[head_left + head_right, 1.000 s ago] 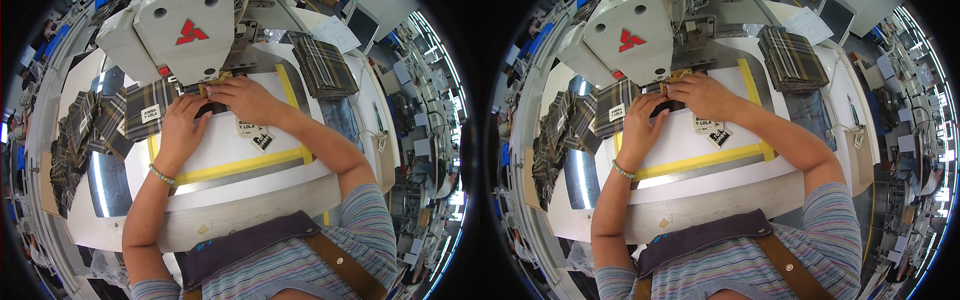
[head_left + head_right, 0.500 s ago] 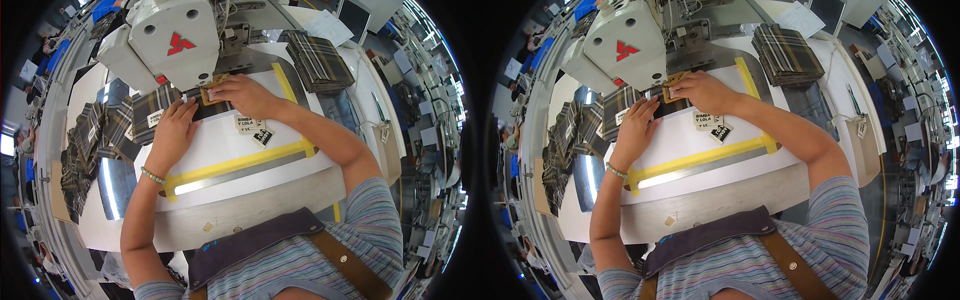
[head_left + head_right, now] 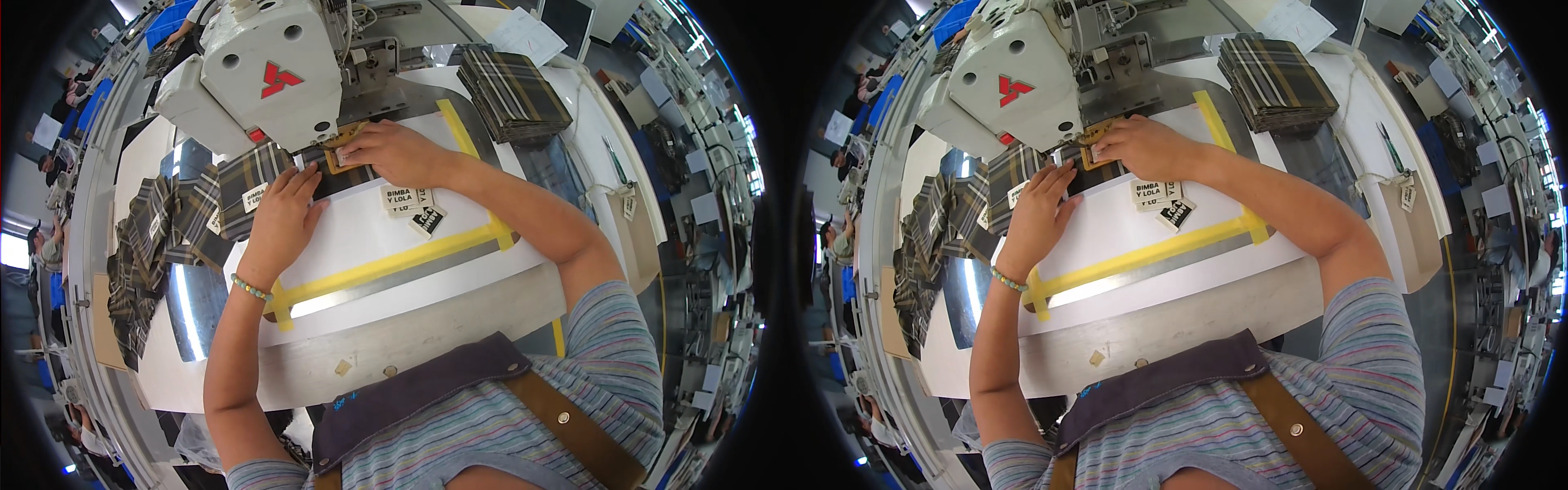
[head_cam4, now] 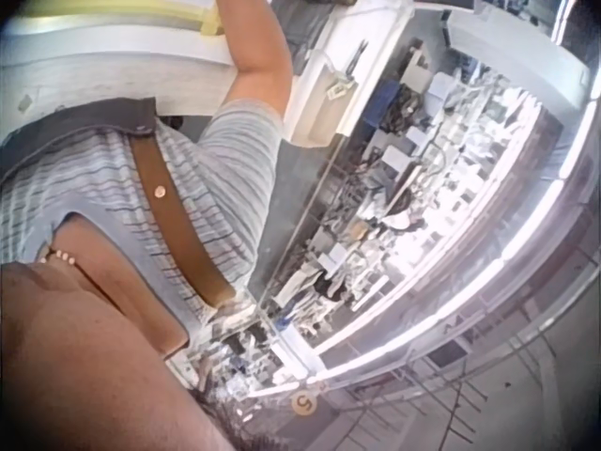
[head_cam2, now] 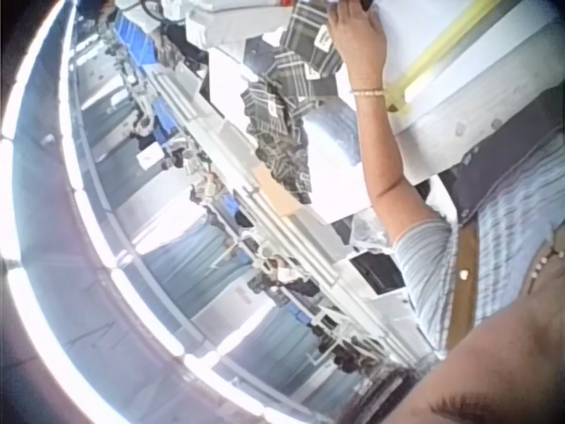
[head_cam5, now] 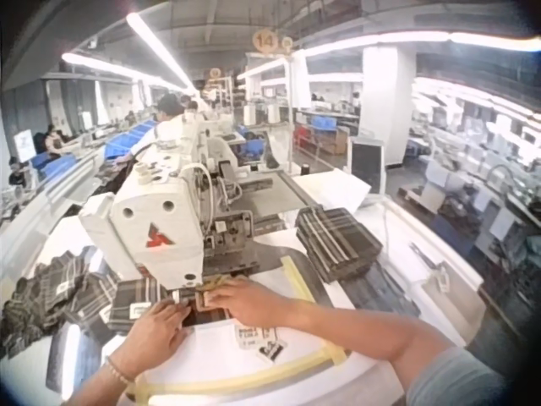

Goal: The person uses a sewing machine to attach small rectangular brand labels to plaid fabric pieces. They repeatedly pick up a fabric piece, place a label on it, and guide it under the sewing machine needle to stitch the label in place before moving the finished piece to a stack.

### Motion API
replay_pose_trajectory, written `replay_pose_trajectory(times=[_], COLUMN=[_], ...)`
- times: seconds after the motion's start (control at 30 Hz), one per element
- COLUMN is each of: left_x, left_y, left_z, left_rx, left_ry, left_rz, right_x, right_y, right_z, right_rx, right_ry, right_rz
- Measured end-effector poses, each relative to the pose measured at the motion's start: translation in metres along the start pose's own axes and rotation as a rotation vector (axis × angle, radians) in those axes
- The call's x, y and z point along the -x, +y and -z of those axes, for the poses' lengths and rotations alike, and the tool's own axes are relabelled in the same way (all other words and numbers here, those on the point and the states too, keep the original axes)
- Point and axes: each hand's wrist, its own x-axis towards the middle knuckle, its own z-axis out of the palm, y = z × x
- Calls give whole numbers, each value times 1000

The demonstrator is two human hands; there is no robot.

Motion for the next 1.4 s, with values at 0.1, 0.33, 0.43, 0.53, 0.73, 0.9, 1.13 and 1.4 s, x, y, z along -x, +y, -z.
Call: replay_pose_trajectory(times=[0.1, 0.33, 0.43, 0.53, 0.73, 0.9, 1.13, 1.4], left_x=[-1, -2, -3, -4, 4, 25, 8, -11], left_y=[1, -3, -10, -16, -23, -33, -20, -8], left_z=[1, 0, -3, -6, 1, 19, 15, 1], left_rx=[-7, -28, -31, -28, -30, -7, 105, 63], left_ry=[-10, -23, -21, -13, -2, 59, 20, 1], left_rz=[13, -1, 3, 12, 17, 34, -92, -170], right_x=[1, -3, -7, -12, -6, 22, 35, 36], right_y=[2, 3, 6, 9, 16, 27, 46, 50], right_z=[-1, 2, 0, 3, 15, 49, 40, 46], right_rx=[-28, -19, -23, -29, -94, -30, 46, 86], right_ry=[20, -26, -2, 10, 17, 210, 213, 175], right_rz=[32, -8, -9, 0, -93, -220, -184, -178])
